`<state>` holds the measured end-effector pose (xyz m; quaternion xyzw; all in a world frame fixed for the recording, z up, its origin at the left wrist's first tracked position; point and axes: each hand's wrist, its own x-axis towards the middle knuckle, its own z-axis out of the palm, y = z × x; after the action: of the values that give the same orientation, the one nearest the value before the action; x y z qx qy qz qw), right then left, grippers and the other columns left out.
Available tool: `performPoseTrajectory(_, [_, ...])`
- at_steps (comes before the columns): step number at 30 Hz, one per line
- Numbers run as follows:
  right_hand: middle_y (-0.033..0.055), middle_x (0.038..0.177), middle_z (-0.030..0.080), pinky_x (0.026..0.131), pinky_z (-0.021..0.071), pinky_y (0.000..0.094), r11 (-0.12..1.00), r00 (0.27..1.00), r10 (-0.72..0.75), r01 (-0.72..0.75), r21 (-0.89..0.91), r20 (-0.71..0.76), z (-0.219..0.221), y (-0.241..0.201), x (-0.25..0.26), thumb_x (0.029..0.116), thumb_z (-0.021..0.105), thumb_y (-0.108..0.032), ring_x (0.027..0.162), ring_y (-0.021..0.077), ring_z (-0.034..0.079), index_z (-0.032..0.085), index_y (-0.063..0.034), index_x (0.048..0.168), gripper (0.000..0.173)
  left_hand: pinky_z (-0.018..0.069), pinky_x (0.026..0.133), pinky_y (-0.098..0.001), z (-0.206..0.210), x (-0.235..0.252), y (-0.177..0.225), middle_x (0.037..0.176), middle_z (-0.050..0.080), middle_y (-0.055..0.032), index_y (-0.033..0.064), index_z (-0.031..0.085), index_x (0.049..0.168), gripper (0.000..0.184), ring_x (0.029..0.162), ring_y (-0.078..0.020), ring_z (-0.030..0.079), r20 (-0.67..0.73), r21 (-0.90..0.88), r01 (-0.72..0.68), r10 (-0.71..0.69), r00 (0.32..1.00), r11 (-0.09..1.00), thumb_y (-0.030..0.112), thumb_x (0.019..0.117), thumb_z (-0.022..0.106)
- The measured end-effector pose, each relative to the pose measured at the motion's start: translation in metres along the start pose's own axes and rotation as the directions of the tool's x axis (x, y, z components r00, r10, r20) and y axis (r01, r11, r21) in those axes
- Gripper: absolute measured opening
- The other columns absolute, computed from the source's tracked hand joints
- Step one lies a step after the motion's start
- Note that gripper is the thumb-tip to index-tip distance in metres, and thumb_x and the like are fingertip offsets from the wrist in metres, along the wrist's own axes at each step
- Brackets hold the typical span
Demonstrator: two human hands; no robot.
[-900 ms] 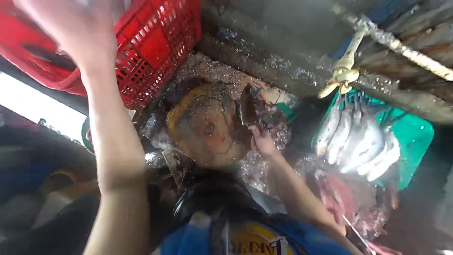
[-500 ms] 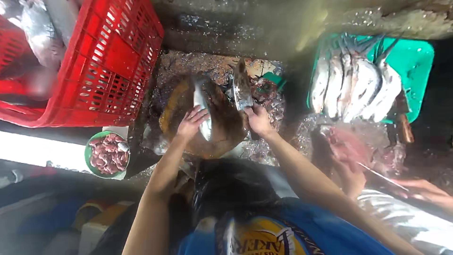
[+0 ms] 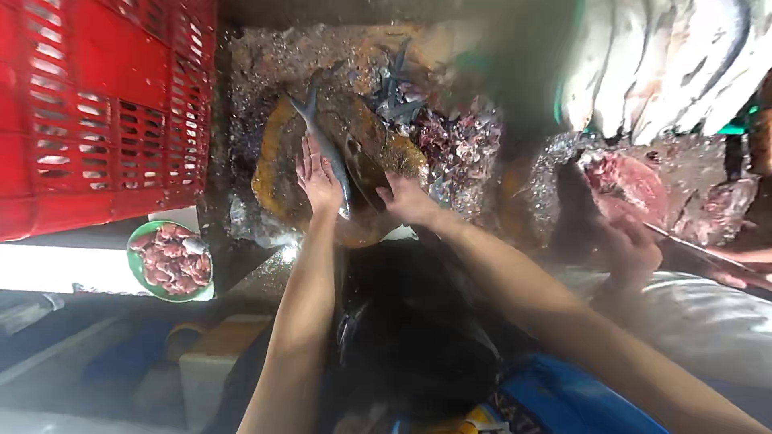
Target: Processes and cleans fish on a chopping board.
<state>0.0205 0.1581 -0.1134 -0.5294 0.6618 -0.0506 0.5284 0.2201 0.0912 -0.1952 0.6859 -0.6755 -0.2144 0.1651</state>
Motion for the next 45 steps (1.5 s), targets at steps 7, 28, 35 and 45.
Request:
performPoseTrajectory(7, [0.0233, 0.122, 0.068, 0.096, 0.0553, 0.0579, 0.999, 1.000, 0.012, -0.011, -0.048, 0.010, 0.004, -0.007, 0.015, 0.1095, 0.044, -0.035, 0.112, 0.0384, 0.069, 0.043, -0.0018, 0.152, 0.054, 0.0172, 0.127, -0.0548, -0.005, 0.001, 0.004, 0.172, 0.020, 0.0083, 0.0277, 0.025, 0.165, 0.054, 0.159, -0.0181, 0.017, 0.024, 0.005, 0.012, -0.012, 1.000, 1.000, 0.035, 0.1118, 0.024])
performPoseTrajectory(28, [0.0128, 0.110, 0.072, 0.082, 0.0605, 0.0447, 0.999, 0.986, -0.047, 0.050, 0.011, -0.162, 0.024, -0.006, 0.037, 0.1057, 0.053, -0.034, 0.096, 0.0231, 0.073, 0.055, -0.0080, 0.139, 0.042, 0.0176, 0.124, -0.0598, -0.002, 0.007, 0.000, 0.170, 0.024, 0.0110, 0.0308, 0.028, 0.164, 0.053, 0.158, -0.0203, 0.020, 0.015, 0.005, 0.011, -0.011, 1.000, 1.000, 0.036, 0.1112, 0.024])
performPoseTrajectory(35, [0.0126, 0.097, 0.072, 0.074, 0.0612, 0.0494, 1.000, 0.996, -0.012, 0.013, -0.006, 0.091, 0.049, 0.031, -0.040, 0.1075, 0.052, -0.035, 0.086, 0.0266, 0.073, 0.057, -0.0115, 0.137, 0.038, 0.0164, 0.124, -0.0618, -0.004, 0.007, -0.004, 0.170, 0.021, 0.0165, 0.0355, 0.027, 0.164, 0.053, 0.159, -0.0192, 0.016, 0.053, -0.005, -0.003, 0.004, 0.999, 1.000, 0.038, 0.1109, 0.023])
performPoseTrajectory(45, [0.0163, 0.106, 0.071, 0.074, 0.0624, 0.0491, 0.983, 1.000, 0.015, -0.014, 0.182, -0.003, 0.039, 0.004, 0.017, 0.1075, 0.051, -0.036, 0.084, 0.0276, 0.074, 0.050, -0.0059, 0.147, 0.050, -0.0011, 0.120, -0.0728, -0.016, 0.050, 0.002, 0.175, -0.005, 0.0012, 0.0260, 0.008, 0.168, 0.068, 0.160, -0.0313, -0.007, 0.183, 0.202, 0.115, -0.153, 0.971, 0.973, 0.057, 0.1078, 0.017])
